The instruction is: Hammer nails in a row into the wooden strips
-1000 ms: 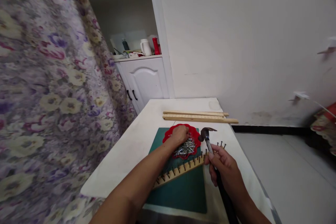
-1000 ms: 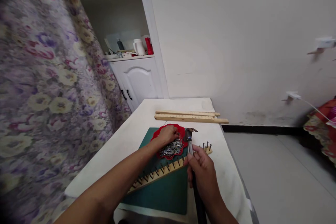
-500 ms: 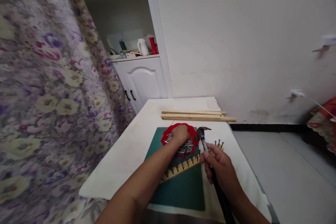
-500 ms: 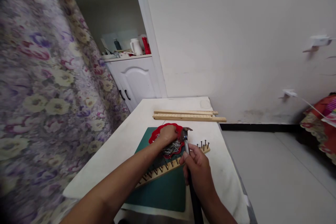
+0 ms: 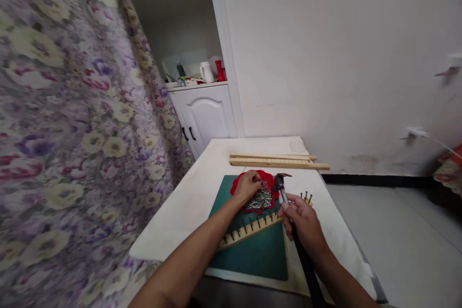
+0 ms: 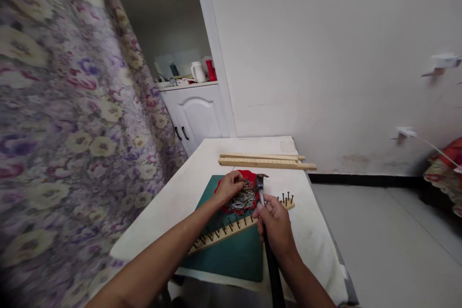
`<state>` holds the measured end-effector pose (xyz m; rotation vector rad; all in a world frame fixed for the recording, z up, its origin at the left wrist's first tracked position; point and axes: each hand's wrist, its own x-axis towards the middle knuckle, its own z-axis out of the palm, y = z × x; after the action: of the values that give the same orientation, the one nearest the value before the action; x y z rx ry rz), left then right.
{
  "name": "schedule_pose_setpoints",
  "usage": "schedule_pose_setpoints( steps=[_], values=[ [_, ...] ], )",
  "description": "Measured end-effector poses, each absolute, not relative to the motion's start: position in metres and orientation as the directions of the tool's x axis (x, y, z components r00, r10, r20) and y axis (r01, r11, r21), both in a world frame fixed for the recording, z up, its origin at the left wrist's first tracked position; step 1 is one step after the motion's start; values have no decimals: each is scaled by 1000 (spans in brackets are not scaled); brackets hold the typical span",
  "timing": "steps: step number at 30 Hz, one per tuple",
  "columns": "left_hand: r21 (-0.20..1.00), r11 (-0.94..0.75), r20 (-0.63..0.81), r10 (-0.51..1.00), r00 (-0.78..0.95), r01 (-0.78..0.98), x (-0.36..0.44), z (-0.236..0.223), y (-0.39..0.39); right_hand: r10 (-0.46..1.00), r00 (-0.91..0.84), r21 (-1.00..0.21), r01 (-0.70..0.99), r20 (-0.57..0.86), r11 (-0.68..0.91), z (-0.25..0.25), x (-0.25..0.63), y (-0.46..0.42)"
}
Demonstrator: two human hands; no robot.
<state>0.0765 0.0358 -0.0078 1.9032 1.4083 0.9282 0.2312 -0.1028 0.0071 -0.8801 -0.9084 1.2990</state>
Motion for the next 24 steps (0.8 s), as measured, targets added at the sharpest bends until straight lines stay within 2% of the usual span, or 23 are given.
schedule_pose_setpoints(
  steps=[6,8,9,11,13,16,18,20,24],
  values=[
    [920,-209,169,975,145,332,57,14,7,996,55,-923,-375,73,88,3,223,-103],
    [968,-164,137,979,150,192,53,23,-15,995,59,-924,-370,79,95,2,218,-104],
    [994,-100,93,982,162,34,52,26,-28,995,59,-924,-368,86,102,2,215,-105],
    [969,30,20,980,199,-246,52,31,-56,993,44,-922,-368,108,117,2,209,-109],
    [921,93,-17,979,201,-378,55,30,-82,992,6,-921,-371,125,119,3,202,-114],
    [860,98,-20,987,160,-502,61,18,-111,988,-61,-925,-365,140,108,4,195,-123],
    [843,75,-9,992,127,-533,62,7,-124,986,-95,-933,-347,137,96,3,193,-129],
    [871,44,5,995,98,-490,60,-4,-136,986,-120,-945,-318,120,76,2,193,-134],
    [990,-46,55,997,61,-137,50,-15,-158,984,-156,-965,-259,88,45,4,195,-147]
  ],
)
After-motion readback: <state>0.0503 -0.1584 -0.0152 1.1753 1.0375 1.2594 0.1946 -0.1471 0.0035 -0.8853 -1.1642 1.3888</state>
